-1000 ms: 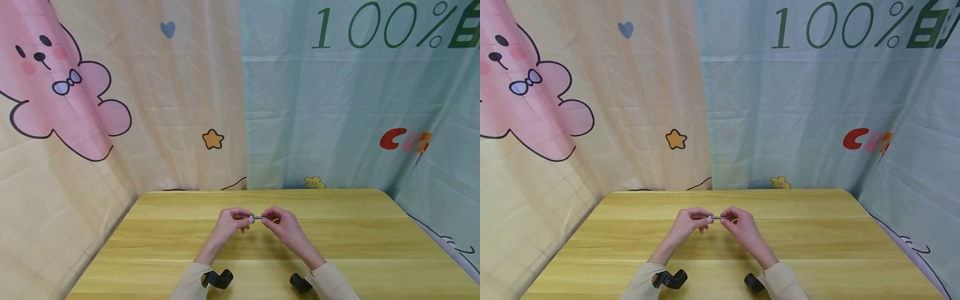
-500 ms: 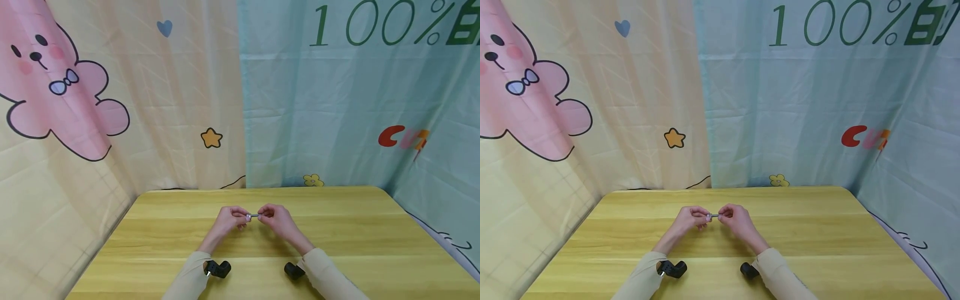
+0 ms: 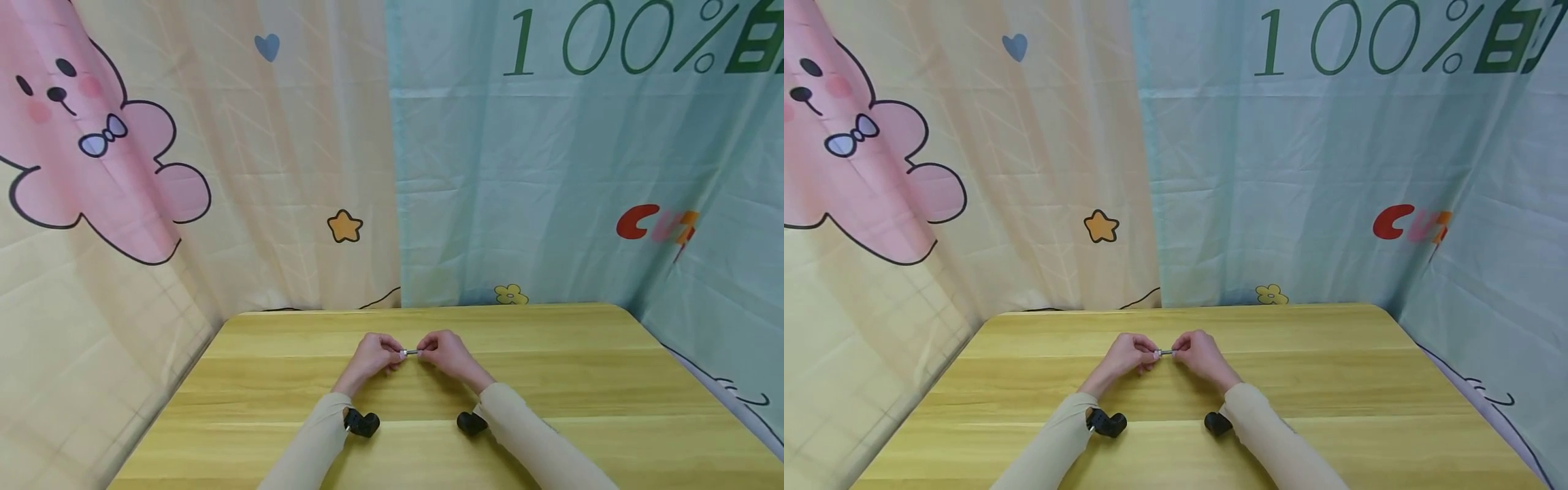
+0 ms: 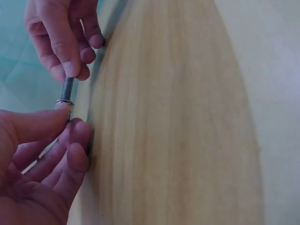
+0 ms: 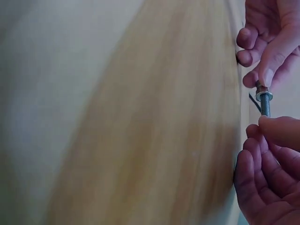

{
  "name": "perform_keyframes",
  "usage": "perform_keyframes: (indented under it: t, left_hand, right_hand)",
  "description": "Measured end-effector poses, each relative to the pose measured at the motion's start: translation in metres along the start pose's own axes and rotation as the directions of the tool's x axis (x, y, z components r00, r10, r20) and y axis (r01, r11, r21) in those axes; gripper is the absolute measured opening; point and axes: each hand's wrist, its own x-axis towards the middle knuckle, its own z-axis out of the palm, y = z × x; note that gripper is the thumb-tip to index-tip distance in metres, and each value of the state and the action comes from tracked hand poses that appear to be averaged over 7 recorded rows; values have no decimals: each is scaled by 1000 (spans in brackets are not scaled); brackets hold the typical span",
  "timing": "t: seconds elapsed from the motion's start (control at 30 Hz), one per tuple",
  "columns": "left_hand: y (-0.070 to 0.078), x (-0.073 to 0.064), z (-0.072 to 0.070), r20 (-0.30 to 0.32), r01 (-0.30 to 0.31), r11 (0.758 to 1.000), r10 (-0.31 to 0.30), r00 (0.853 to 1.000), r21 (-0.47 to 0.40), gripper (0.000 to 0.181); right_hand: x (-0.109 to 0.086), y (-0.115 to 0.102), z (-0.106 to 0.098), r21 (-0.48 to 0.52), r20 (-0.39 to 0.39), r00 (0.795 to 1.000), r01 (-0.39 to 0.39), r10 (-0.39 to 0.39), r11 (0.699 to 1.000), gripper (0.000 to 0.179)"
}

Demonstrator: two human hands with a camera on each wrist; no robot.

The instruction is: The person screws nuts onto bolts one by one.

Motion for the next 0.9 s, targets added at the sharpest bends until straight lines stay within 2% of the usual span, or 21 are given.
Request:
perform_keyframes:
  t: [0.43, 0.73, 0.9]
  left_hand:
    - [-3, 13, 0, 12, 75, 994, -76, 997, 74, 4]
    - [-4, 14, -2, 31, 101, 993, -103, 994, 67, 6]
    - [-5, 13, -4, 41, 107, 993, -109, 993, 55, 8]
  right_hand:
    - [11, 4, 0, -104, 27, 1000, 1, 2, 995, 7]
    - [13, 10, -3, -52, 31, 998, -58, 59, 997, 4]
    - [14, 11, -3, -48, 33, 997, -62, 63, 997, 4]
